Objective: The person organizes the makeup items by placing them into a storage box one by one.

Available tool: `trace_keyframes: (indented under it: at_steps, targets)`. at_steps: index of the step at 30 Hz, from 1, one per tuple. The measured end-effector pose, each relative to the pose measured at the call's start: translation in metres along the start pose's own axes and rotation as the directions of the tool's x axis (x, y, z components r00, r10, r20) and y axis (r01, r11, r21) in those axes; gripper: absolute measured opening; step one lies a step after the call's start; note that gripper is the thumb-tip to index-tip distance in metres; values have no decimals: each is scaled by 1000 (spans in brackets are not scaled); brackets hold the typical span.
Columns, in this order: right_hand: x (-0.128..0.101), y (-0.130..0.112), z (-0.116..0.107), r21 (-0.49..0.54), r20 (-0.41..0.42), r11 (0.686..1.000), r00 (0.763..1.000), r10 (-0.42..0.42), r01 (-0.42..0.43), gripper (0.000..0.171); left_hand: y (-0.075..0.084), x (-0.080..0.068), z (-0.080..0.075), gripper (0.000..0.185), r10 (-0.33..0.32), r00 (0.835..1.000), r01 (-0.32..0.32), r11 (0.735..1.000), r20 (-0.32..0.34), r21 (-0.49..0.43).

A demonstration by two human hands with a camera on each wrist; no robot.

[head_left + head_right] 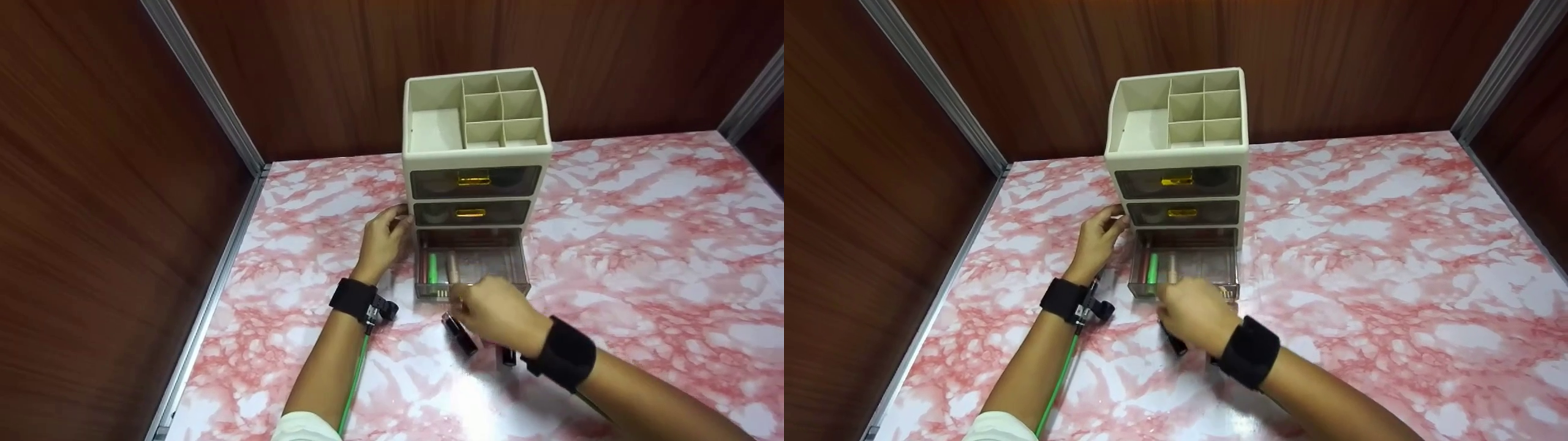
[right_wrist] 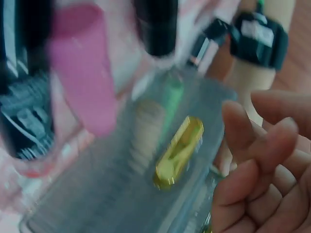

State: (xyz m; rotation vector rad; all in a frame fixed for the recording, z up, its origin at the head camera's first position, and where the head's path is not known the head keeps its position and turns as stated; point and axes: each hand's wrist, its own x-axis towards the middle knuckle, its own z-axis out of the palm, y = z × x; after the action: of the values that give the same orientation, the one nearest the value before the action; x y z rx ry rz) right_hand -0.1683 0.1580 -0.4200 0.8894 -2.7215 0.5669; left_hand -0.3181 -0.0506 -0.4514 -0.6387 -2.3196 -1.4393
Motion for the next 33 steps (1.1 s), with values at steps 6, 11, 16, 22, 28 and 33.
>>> trace_keyframes:
  at_steps: [6,11,16,22,28,33]
  targets:
    - [-10,-9,15,-141,50,990,999,-15,22,24,0,1,1,24,14,1000,-14,1000,-5,1]
    - [-11,-9,25,-151,60,989,998,2,7,28,-2,1,2,23,19,1000,-19,1000,-13,-2]
    - [-11,-7,30,-165,84,985,995,54,-40,29,-2,0,1,22,30,999,-30,1000,-17,1]
    - [-12,-4,37,-169,50,986,999,9,0,31,-3,-1,0,24,13,1000,-13,1000,-13,-10]
    - [-15,-3,39,-126,52,991,998,-33,40,28,-3,-1,1,25,1,1000,-1,1000,-11,8]
    - [-13,-7,29,-68,82,997,996,-19,25,25,-2,-1,1,25,-1,1000,1,1000,-10,3]
